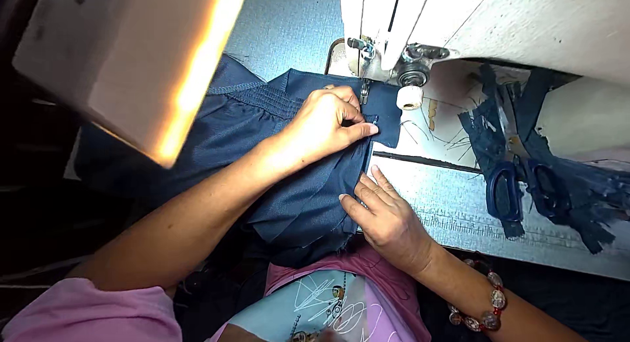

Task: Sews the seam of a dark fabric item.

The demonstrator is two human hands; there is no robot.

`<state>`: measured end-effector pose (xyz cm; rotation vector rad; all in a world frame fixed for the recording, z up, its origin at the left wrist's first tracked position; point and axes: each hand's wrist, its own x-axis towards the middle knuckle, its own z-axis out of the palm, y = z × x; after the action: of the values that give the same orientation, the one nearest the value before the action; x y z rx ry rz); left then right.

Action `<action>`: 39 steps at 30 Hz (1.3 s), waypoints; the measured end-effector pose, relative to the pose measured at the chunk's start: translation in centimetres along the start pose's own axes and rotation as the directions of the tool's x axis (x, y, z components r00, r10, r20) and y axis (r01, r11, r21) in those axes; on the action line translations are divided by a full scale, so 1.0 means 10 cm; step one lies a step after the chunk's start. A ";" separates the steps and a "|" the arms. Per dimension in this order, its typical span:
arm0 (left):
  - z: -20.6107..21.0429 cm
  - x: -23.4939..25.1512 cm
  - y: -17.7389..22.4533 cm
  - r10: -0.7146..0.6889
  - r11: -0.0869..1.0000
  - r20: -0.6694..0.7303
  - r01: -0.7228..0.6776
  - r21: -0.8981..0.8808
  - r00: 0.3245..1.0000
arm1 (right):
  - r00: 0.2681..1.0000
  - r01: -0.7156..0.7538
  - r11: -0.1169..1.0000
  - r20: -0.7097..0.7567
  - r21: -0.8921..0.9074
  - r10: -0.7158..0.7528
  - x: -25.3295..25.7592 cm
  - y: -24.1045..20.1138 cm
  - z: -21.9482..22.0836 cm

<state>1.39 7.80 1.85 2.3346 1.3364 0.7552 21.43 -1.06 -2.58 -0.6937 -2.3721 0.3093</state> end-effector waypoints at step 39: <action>0.34 -0.80 0.27 0.125 0.984 -0.117 -0.109 0.139 0.985 | 0.974 0.107 0.988 0.188 0.109 -0.126 0.05 -0.22 -0.28</action>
<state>2.01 -0.56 -1.65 2.5259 1.3474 0.8873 21.98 -2.51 0.71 -0.4948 -2.5502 0.4576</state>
